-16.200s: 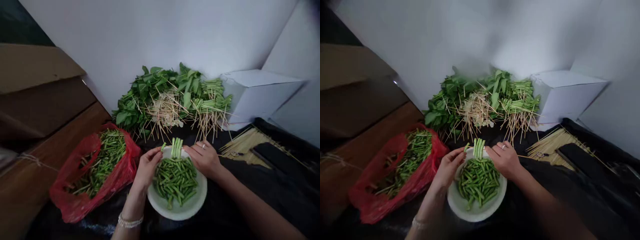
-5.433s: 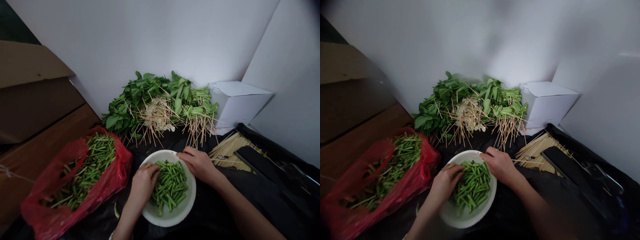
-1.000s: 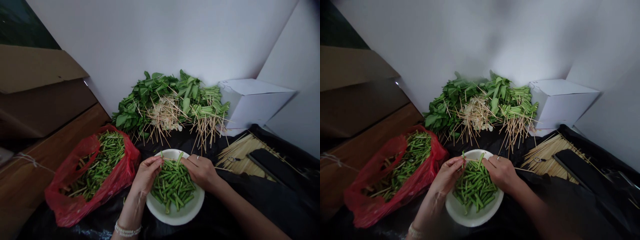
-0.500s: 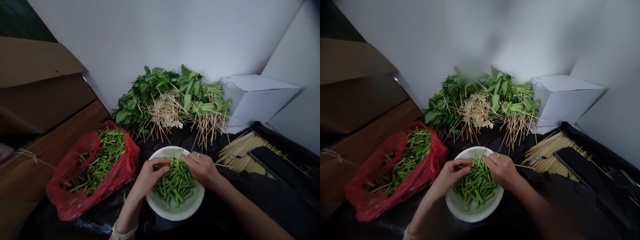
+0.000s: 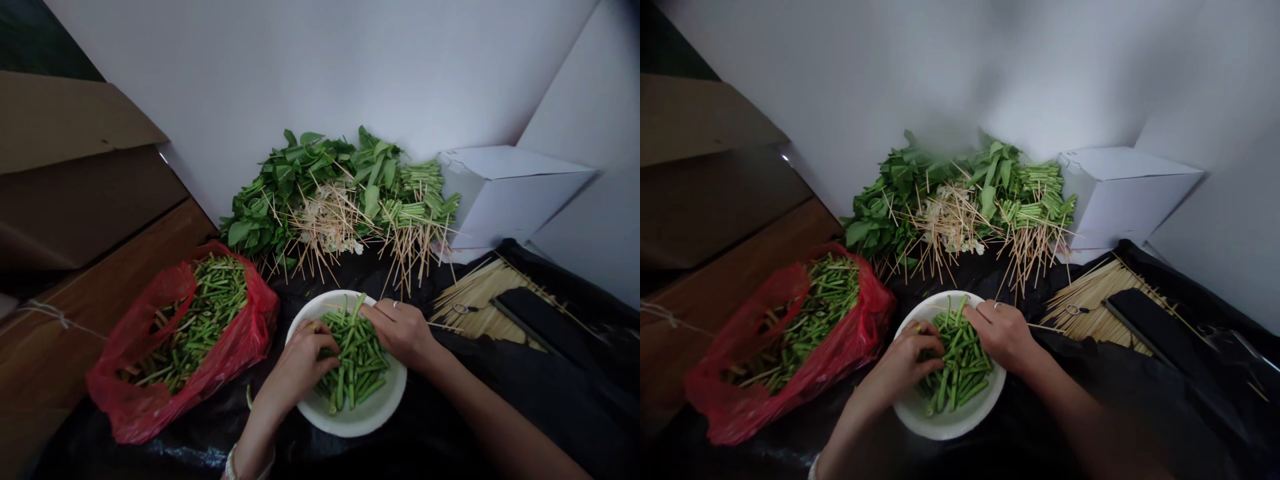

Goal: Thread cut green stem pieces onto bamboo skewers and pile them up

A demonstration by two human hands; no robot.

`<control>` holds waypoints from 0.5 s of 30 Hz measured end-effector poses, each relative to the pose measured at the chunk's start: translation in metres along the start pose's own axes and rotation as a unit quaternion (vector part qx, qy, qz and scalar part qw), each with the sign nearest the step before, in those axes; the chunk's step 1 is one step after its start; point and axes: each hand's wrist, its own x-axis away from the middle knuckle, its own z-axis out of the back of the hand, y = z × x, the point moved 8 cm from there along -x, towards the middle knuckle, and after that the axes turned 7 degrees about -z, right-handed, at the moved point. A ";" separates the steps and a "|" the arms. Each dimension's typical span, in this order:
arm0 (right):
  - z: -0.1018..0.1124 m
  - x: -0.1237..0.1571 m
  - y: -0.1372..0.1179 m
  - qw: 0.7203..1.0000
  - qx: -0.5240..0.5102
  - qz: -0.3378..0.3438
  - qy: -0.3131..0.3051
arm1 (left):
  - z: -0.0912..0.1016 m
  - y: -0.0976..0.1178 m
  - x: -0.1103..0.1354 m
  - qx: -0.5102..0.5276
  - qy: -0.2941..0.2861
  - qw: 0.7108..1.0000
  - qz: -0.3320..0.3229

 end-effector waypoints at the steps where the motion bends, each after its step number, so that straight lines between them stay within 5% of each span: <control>1: 0.000 0.000 0.001 1.000 0.002 -0.002 0.002 | 0.000 -0.002 -0.002 0.018 0.014 1.000 0.000; 9: 0.007 -0.003 0.006 0.999 -0.010 -0.023 0.020 | 0.005 -0.017 -0.010 0.175 0.097 0.978 0.061; 15: 0.008 -0.002 0.007 0.999 -0.017 -0.025 0.032 | -0.011 -0.025 -0.005 0.446 0.045 0.887 0.114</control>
